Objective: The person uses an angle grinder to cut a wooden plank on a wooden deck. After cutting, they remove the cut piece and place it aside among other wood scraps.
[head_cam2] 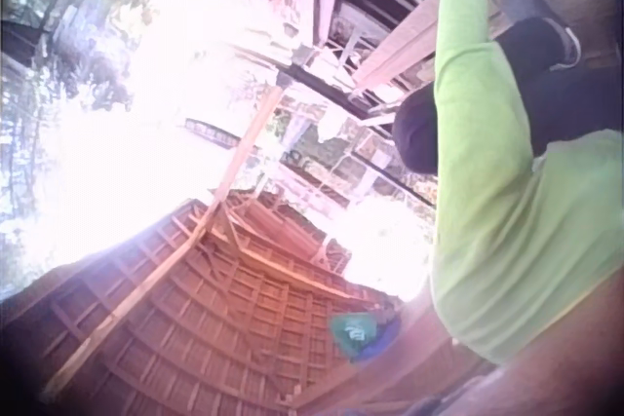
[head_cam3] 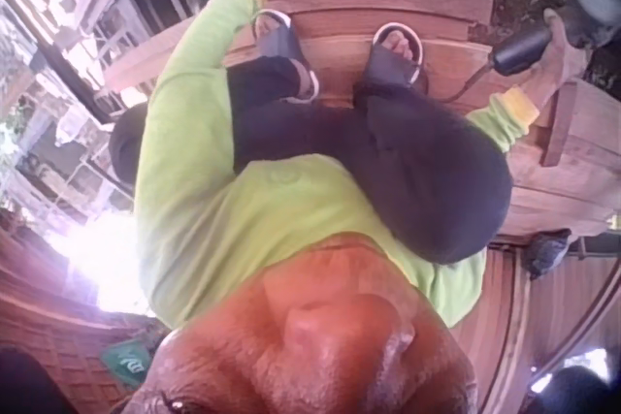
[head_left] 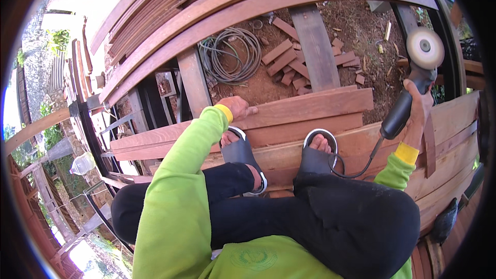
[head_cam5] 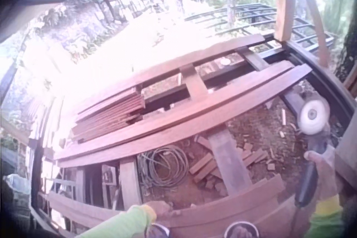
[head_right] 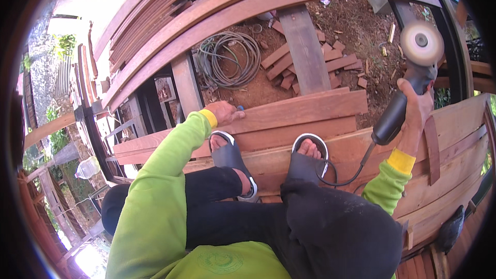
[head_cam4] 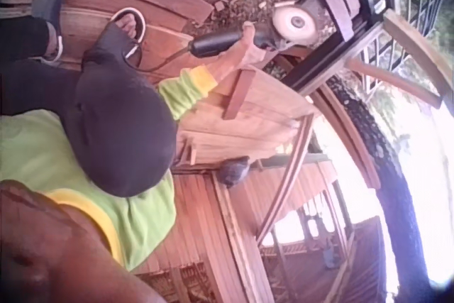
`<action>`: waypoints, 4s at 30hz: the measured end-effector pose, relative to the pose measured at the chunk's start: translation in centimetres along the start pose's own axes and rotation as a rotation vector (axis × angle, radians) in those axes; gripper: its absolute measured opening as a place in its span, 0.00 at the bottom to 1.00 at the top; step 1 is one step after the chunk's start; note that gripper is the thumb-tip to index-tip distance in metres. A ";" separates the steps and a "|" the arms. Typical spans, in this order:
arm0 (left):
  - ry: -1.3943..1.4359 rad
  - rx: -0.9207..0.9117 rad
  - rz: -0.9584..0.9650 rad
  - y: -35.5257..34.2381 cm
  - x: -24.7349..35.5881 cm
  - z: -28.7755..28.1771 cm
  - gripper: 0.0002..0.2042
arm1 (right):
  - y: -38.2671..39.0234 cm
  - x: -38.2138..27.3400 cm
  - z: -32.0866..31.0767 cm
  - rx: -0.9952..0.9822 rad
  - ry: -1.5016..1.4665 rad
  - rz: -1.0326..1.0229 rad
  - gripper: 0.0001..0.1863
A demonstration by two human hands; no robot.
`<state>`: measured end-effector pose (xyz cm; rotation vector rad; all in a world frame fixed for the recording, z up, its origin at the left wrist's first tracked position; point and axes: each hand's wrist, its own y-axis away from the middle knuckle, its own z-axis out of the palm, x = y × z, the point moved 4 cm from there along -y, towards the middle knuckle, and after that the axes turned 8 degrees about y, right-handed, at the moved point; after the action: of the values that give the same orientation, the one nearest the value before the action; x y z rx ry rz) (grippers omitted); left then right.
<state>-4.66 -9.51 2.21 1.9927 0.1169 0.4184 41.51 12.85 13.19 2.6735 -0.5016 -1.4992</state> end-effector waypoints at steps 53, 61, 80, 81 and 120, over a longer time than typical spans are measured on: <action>-0.307 0.832 0.172 -6.5 -0.8 -12.8 0.43 | 1.4 4.4 -1.5 -0.004 -0.119 0.273 0.23; -0.308 0.677 0.073 -3.4 -4.0 -10.6 0.40 | 0.6 5.6 -0.6 -0.075 -0.114 0.353 0.26; -0.377 0.421 0.068 -2.3 -5.8 -7.7 0.37 | 0.1 6.0 -2.5 -0.067 -0.056 0.511 0.31; -0.394 0.433 0.047 -2.0 -6.7 -6.7 0.36 | 0.0 6.3 -2.2 -0.062 -0.059 0.512 0.31; -0.348 0.616 0.001 -4.3 -0.8 -7.1 0.43 | 1.8 -0.8 2.0 0.004 0.303 -0.007 0.27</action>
<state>-7.36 -1.71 0.99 2.6391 0.0244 0.0210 38.99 11.61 13.16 2.8347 -0.4750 -1.0644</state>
